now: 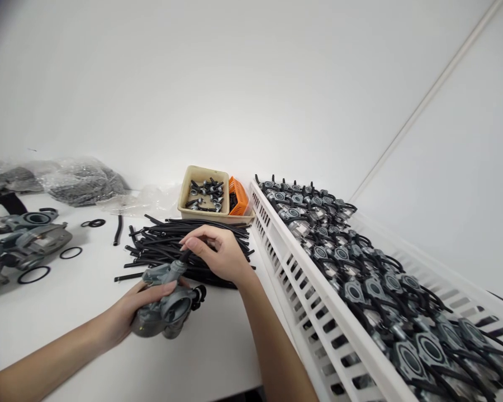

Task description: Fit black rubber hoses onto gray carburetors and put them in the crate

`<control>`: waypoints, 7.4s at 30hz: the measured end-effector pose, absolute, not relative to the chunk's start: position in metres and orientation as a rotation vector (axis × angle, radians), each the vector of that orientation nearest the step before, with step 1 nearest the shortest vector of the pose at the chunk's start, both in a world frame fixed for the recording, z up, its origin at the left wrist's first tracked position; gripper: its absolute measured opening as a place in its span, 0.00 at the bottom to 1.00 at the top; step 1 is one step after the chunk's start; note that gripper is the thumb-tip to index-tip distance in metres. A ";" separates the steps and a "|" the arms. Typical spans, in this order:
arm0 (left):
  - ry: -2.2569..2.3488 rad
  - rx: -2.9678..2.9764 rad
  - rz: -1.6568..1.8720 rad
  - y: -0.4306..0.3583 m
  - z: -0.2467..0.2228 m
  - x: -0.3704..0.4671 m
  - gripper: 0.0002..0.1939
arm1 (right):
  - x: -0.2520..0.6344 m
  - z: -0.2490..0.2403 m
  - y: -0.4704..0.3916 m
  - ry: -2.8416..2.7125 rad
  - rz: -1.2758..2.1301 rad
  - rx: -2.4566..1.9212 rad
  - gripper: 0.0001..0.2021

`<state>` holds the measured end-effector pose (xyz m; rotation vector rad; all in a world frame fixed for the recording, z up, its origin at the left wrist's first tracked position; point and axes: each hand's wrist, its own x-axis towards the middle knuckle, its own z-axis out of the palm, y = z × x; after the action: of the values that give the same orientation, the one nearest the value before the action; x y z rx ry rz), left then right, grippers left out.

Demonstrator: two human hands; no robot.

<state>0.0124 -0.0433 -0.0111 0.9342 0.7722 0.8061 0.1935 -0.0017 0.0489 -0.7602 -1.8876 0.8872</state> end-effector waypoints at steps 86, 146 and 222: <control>0.665 1.064 0.950 -0.044 -0.017 0.015 0.21 | 0.208 0.055 0.035 -1.843 0.199 -1.422 0.13; 0.757 1.104 0.942 -0.041 -0.025 0.014 0.20 | 0.198 -0.002 0.057 -2.207 -0.036 -1.557 0.11; 0.847 1.198 1.548 -0.020 -0.014 0.005 0.66 | 0.131 0.021 0.007 -0.780 1.728 -0.472 0.18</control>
<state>0.0046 -0.0204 -0.0144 1.1976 0.8473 1.5476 0.1309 0.0071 0.0213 -0.4718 -0.7798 1.7280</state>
